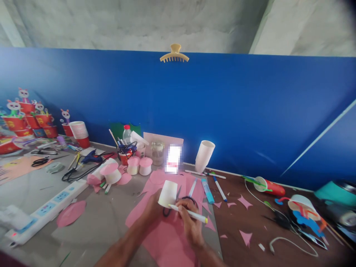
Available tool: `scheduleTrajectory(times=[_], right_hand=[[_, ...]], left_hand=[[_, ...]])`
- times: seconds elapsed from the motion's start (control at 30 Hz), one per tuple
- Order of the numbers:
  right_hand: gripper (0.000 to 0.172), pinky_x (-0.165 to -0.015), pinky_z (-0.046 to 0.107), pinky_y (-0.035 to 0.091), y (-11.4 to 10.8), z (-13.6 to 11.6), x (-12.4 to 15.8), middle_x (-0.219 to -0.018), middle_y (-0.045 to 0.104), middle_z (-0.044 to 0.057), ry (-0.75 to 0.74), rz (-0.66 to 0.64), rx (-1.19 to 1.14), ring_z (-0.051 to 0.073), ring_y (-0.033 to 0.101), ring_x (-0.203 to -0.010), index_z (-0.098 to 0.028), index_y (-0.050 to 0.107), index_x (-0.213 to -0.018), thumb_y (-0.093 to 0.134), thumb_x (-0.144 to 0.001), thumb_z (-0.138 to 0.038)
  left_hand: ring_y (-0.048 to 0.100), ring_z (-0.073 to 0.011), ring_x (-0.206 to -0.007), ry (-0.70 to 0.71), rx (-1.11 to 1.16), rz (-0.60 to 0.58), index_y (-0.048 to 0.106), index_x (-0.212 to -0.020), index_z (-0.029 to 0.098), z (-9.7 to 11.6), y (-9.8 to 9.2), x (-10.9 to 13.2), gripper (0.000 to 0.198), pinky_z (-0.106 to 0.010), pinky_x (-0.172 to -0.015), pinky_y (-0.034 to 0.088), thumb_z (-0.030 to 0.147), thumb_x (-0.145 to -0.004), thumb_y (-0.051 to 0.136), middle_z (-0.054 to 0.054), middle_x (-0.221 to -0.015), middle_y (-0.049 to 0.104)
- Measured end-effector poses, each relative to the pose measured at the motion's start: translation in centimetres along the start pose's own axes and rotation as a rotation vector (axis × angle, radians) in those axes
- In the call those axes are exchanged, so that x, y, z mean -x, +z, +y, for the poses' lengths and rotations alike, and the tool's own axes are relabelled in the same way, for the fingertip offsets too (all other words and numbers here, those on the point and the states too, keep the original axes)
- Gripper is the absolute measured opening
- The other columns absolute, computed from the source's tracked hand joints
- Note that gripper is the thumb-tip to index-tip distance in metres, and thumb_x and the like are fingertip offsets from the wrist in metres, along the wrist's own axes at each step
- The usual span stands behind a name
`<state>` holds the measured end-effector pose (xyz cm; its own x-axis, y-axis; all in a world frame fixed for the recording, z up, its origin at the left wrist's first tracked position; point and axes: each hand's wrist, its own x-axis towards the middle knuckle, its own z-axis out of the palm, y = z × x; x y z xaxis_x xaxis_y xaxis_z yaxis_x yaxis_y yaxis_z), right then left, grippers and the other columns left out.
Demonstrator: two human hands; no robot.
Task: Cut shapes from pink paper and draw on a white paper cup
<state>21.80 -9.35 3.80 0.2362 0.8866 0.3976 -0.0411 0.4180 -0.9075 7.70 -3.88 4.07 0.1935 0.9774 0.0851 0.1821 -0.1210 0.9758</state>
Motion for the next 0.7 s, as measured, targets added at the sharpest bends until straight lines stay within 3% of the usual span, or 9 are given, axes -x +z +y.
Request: scheduleTrajectory(times=[0.23,0.47,0.7], right_hand=[[0.026,-0.049,0.027,0.045,-0.1,-0.5,-0.1,-0.059,0.061,-0.001,-0.043,-0.053,0.031,0.016,0.055,-0.051,-0.022,0.069,-0.073,0.062,-0.091,-0.041],[0.029,-0.05,0.027,0.042,-0.1,-0.5,-0.1,-0.058,0.059,0.0,-0.087,-0.094,0.074,0.016,0.054,-0.052,-0.022,0.068,-0.073,0.06,-0.094,-0.04],[0.032,-0.049,0.026,0.045,-0.3,0.0,-0.1,-0.058,0.059,0.0,0.016,0.034,0.032,0.016,0.054,-0.052,-0.023,0.069,-0.074,0.063,-0.092,-0.049]], left_hand=[[0.049,-0.0152,-0.052,-0.03,0.022,-0.024,0.054,-0.063,0.021,1.8,0.3,0.4,0.01,-0.028,-0.051,0.037,0.03,-0.068,0.053,-0.001,-0.055,0.058],[0.045,-0.0142,-0.053,-0.013,0.058,0.017,0.051,-0.065,0.022,1.9,0.5,0.8,0.01,-0.028,-0.051,0.037,0.03,-0.069,0.054,0.0,-0.056,0.056],[0.047,-0.0155,-0.056,0.019,0.02,0.03,0.054,-0.064,0.021,1.5,0.3,0.2,0.012,-0.029,-0.054,0.038,0.032,-0.069,0.053,-0.002,-0.058,0.058]])
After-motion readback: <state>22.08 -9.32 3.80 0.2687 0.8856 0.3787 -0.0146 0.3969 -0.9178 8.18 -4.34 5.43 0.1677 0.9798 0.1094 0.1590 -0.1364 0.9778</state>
